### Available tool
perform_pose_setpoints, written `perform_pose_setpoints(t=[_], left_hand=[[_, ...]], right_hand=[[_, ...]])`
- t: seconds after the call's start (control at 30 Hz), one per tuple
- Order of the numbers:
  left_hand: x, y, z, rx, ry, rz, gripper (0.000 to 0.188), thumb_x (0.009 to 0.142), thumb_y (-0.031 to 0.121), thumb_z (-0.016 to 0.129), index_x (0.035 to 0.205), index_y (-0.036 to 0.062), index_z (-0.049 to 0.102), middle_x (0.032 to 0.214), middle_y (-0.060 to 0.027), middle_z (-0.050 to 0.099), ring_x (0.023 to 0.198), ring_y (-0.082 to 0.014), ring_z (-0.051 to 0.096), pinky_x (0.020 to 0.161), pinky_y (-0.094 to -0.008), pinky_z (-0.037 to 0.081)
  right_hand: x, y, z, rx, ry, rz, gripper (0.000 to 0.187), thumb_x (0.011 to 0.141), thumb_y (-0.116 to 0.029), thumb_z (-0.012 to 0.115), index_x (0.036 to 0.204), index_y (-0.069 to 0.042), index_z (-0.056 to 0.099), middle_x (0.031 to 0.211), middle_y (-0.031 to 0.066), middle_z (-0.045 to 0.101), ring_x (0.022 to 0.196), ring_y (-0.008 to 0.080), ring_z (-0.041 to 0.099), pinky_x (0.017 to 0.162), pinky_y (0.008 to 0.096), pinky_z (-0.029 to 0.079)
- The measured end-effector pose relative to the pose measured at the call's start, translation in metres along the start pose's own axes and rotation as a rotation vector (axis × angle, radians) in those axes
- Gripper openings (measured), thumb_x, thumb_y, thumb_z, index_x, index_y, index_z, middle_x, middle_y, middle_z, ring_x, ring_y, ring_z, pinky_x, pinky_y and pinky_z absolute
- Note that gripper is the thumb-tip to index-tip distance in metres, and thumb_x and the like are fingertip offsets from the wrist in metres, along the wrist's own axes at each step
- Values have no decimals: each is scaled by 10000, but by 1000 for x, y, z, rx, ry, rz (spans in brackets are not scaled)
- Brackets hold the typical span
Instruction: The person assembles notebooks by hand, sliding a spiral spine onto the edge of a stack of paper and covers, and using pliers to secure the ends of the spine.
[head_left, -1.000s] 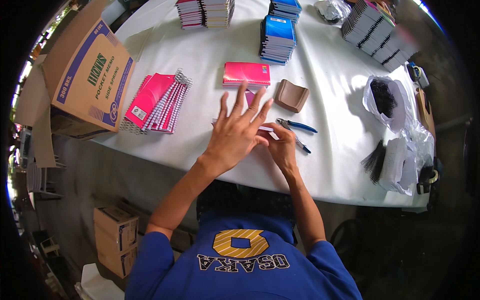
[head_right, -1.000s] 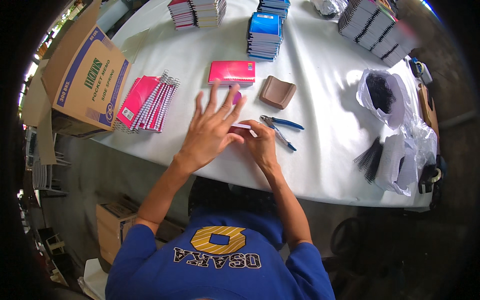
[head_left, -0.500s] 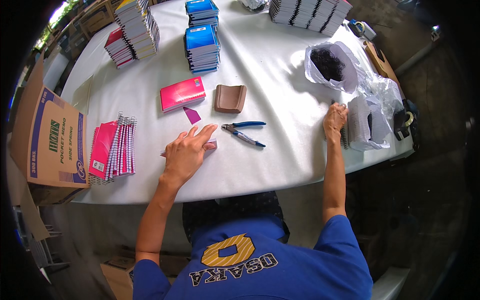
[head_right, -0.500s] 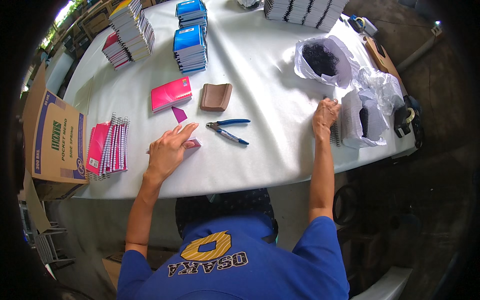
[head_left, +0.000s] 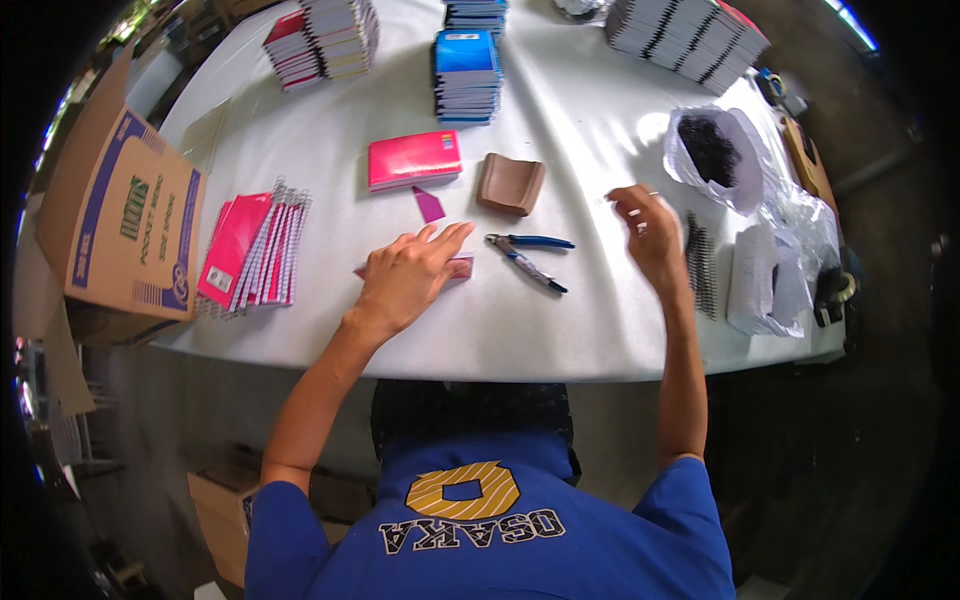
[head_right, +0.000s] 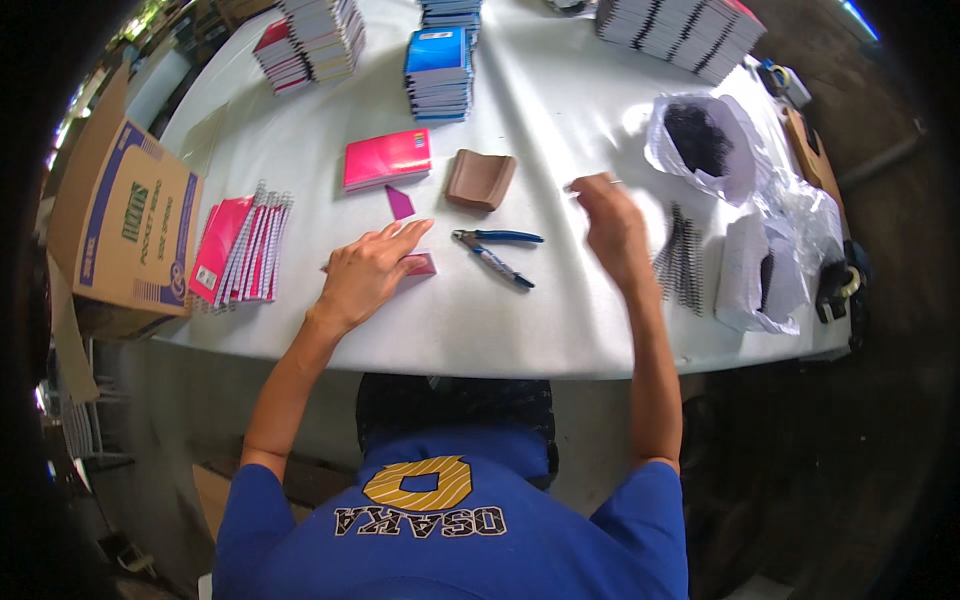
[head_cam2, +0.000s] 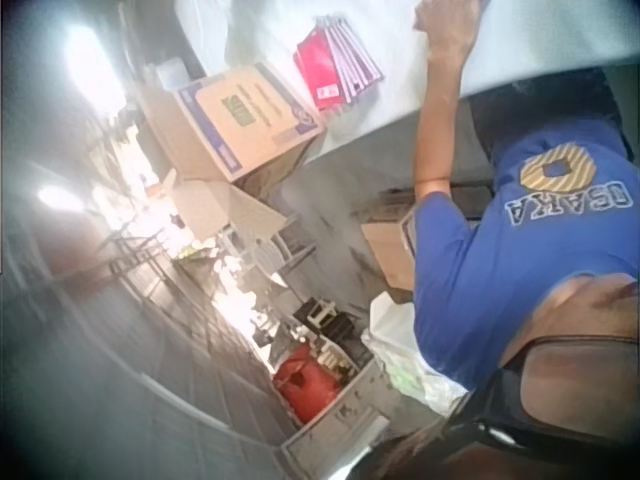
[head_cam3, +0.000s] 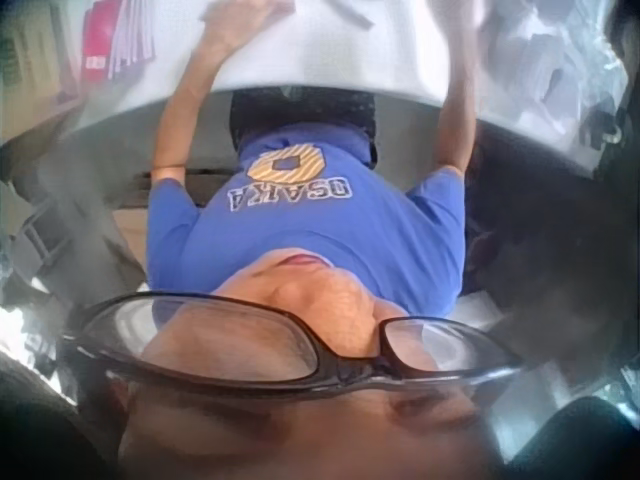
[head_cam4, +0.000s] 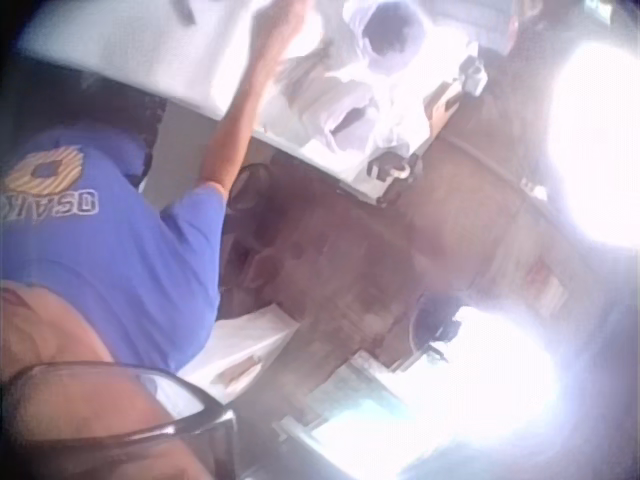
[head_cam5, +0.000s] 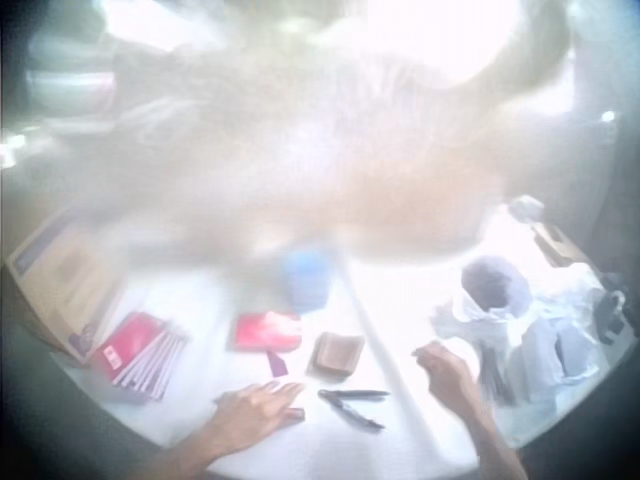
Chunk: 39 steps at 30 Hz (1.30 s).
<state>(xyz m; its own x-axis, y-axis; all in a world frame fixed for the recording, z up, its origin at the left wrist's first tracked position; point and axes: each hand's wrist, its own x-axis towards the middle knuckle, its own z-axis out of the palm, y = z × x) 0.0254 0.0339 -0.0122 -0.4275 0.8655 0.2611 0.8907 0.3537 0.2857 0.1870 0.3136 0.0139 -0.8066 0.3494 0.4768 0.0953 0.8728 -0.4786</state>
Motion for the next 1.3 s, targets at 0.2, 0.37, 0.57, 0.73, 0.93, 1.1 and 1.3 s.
perform_pose_setpoints(t=[0.2, 0.37, 0.57, 0.73, 0.93, 1.1, 1.3], left_hand=[[2, -1, 2, 122, 47, 102, 550, 878, 286, 665, 1396, 194, 507, 1276, -49, 633, 1155, -302, 613, 1027, -515, 434], [2, -2, 3, 92, 53, 69, 569, 862, 290, 681, 1400, 232, 505, 1275, -24, 638, 1124, -304, 630, 1028, -518, 433], [6, -2, 4, 45, 31, 20, 548, 865, 315, 672, 1389, 262, 520, 1252, -11, 652, 1083, -288, 647, 1032, -512, 436], [7, -3, 4, 43, 31, 10, 521, 872, 323, 665, 1373, 267, 538, 1246, 1, 657, 1083, -268, 649, 1021, -512, 450], [6, -7, 3, 71, 0, 54, 525, 870, 322, 665, 1376, 277, 532, 1269, 24, 646, 1105, -244, 641, 1014, -529, 458], [5, -7, 4, 25, -4, 49, 517, 861, 349, 664, 1357, 258, 549, 1267, 25, 646, 1112, -240, 639, 1012, -523, 461], [7, -6, -1, 36, -7, 74, 496, 868, 419, 637, 1313, 206, 588, 1201, -53, 671, 1066, -271, 657, 972, -493, 491]], right_hand=[[-2, -71, 66, 397, -330, -12, 208, 862, 73, 609, 1038, -10, 685, 874, 91, 631, 737, 183, 609, 671, 321, 496], [4, -74, 72, 554, -486, 52, 180, 880, 67, 557, 991, 7, 686, 797, 99, 625, 668, 166, 573, 624, 330, 475], [11, -70, 71, 561, -560, 40, 179, 915, 37, 506, 1004, 8, 659, 749, 94, 616, 627, 157, 546, 614, 321, 477], [12, -67, 76, 695, -558, 97, 154, 926, 31, 507, 1013, 10, 632, 772, 77, 616, 652, 139, 548, 627, 313, 480], [18, -62, 77, 652, -483, 45, 134, 932, 20, 504, 970, 13, 632, 778, 67, 615, 675, 122, 548, 634, 294, 478], [24, -63, 70, 699, -748, 50, 143, 914, 38, 502, 956, 18, 637, 779, 77, 621, 675, 129, 565, 616, 304, 482], [30, -58, 83, 548, -519, -358, 99, 917, 24, 534, 930, 23, 631, 724, 70, 609, 627, 134, 563, 579, 311, 466]])
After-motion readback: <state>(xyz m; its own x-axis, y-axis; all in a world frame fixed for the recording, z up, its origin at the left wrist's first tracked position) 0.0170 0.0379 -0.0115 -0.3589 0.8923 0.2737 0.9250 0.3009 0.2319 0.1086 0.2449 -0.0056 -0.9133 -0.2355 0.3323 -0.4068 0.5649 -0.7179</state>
